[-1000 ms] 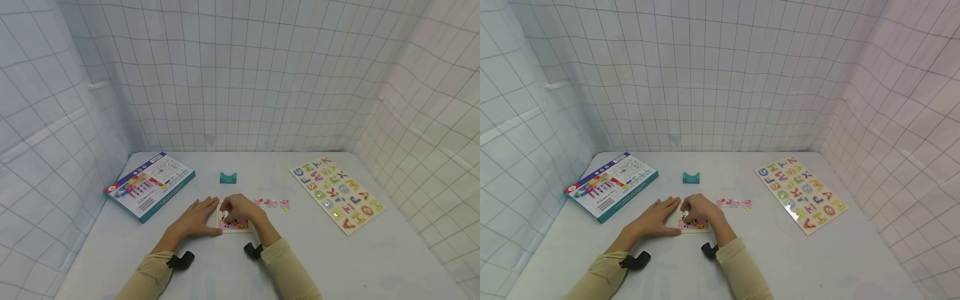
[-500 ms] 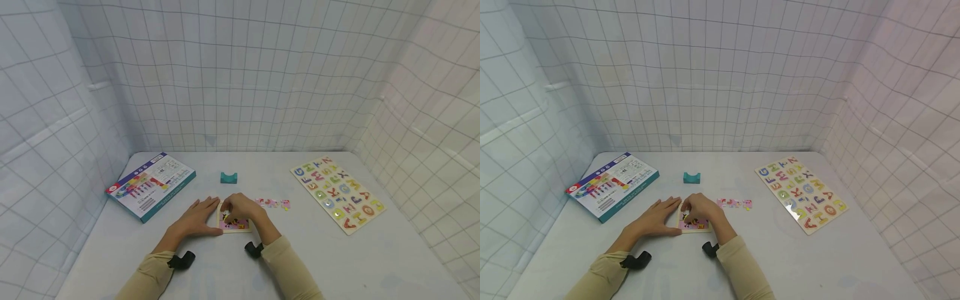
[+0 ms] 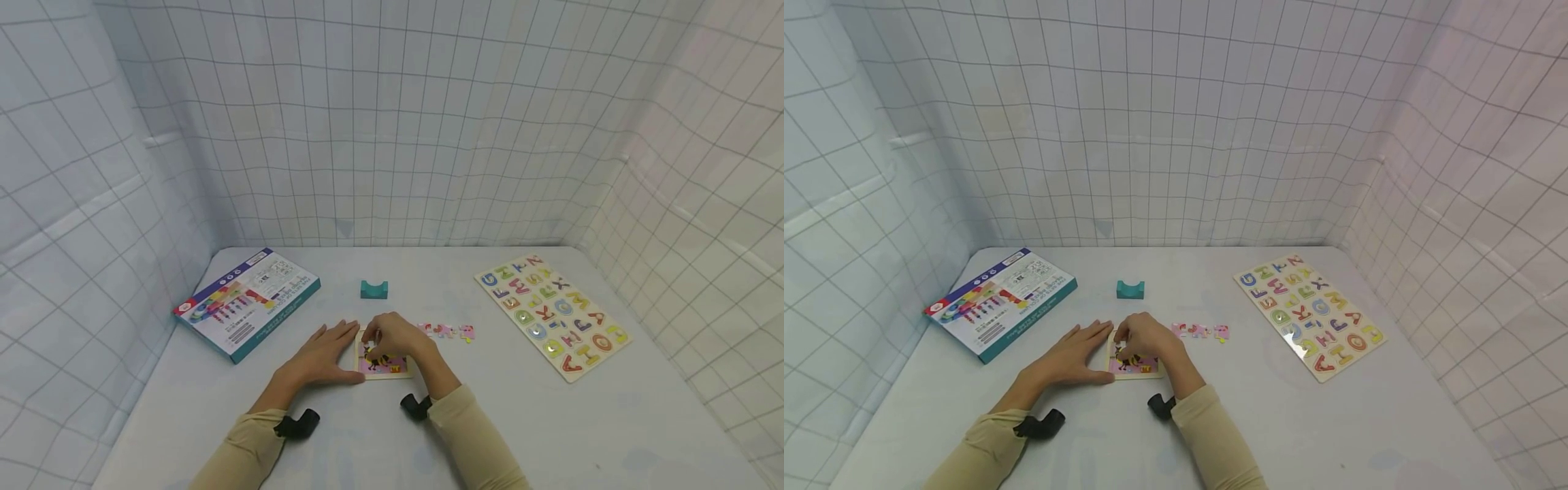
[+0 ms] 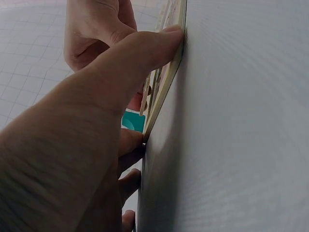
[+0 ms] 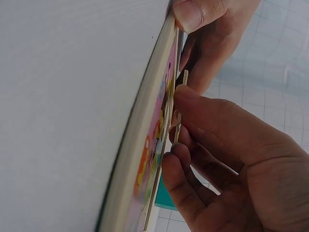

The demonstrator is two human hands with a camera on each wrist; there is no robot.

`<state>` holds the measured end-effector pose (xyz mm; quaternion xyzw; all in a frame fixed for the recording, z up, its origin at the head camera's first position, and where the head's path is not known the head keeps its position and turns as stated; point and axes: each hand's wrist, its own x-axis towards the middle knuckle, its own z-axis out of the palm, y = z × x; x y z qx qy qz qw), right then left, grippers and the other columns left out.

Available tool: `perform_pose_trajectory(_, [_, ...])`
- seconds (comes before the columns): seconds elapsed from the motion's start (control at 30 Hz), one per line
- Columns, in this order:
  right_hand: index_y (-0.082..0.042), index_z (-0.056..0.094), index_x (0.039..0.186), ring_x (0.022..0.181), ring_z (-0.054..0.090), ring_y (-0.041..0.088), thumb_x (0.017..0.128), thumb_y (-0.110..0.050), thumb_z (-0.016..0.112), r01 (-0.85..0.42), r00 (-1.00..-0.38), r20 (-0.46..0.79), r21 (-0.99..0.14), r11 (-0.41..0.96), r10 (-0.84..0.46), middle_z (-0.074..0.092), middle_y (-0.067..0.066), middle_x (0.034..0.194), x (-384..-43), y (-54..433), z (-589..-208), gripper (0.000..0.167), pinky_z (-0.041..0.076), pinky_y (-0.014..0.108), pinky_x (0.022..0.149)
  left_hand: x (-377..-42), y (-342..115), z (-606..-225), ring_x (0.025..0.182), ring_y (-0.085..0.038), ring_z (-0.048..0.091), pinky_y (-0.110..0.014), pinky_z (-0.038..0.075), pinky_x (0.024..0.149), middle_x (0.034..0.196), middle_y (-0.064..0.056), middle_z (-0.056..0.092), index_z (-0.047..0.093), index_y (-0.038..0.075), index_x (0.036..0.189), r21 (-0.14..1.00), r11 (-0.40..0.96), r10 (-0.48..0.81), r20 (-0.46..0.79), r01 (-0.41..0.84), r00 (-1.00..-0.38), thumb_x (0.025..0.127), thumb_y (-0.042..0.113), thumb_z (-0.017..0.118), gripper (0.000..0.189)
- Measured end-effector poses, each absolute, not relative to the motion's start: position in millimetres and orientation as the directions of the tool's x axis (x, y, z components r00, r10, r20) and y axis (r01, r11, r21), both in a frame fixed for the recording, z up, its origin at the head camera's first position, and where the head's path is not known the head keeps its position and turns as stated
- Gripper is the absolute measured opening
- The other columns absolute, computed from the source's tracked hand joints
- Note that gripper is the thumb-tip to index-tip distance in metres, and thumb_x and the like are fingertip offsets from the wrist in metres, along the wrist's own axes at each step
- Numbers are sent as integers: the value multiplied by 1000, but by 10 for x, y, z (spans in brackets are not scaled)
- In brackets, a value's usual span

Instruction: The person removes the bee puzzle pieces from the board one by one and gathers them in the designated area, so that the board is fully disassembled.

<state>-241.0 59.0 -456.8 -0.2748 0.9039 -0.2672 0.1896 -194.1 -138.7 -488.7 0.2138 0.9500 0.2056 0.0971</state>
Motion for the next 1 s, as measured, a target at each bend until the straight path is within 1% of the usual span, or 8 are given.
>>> perform_pose_trajectory(0.33, [-15, 74, 100, 77, 57, 8, 78, -16, 82, -384, -789, -189, -591, 709, -584, 66, -6, 88, -2381, 638, -4549, 23, 51, 16, 66, -1953, -1380, -4919, 151, -31, 22, -56, 12, 123, 160, -10, 29, 30, 9, 153, 422, 833, 441, -113, 358, -891, 75, 66, 70, 105])
perform_pose_trajectory(0.6, [-13, 75, 100, 77, 58, 7, 76, -16, 84, -406, -789, -162, -588, 700, -593, 69, -3, 91, -2377, 726, -4499, 26, 50, 18, 65, -1951, -1387, -4920, 151, -31, 21, -55, 12, 123, 161, -10, 28, 29, 9, 153, 410, 839, 438, -120, 358, -891, 75, 67, 69, 105])
perform_pose_trajectory(0.77, [-14, 75, 102, 79, 58, 7, 77, -17, 83, -412, -788, -164, -576, 706, -594, 69, -3, 95, -2387, 795, -4443, 26, 50, 18, 68, -1946, -1395, -4917, 150, -32, 21, -56, 12, 123, 160, -11, 29, 30, 8, 153, 410, 838, 441, -121, 360, -889, 75, 66, 69, 106])
perform_pose_trajectory(1.0, [-13, 75, 100, 81, 58, 11, 76, -14, 83, -396, -814, -145, -569, 721, -562, 71, -2, 96, -2391, 950, -4387, 25, 51, 21, 68, -1954, -1389, -4906, 151, -33, 21, -56, 11, 123, 161, -10, 28, 29, 7, 153, 423, 832, 439, -107, 359, -892, 75, 65, 70, 106])
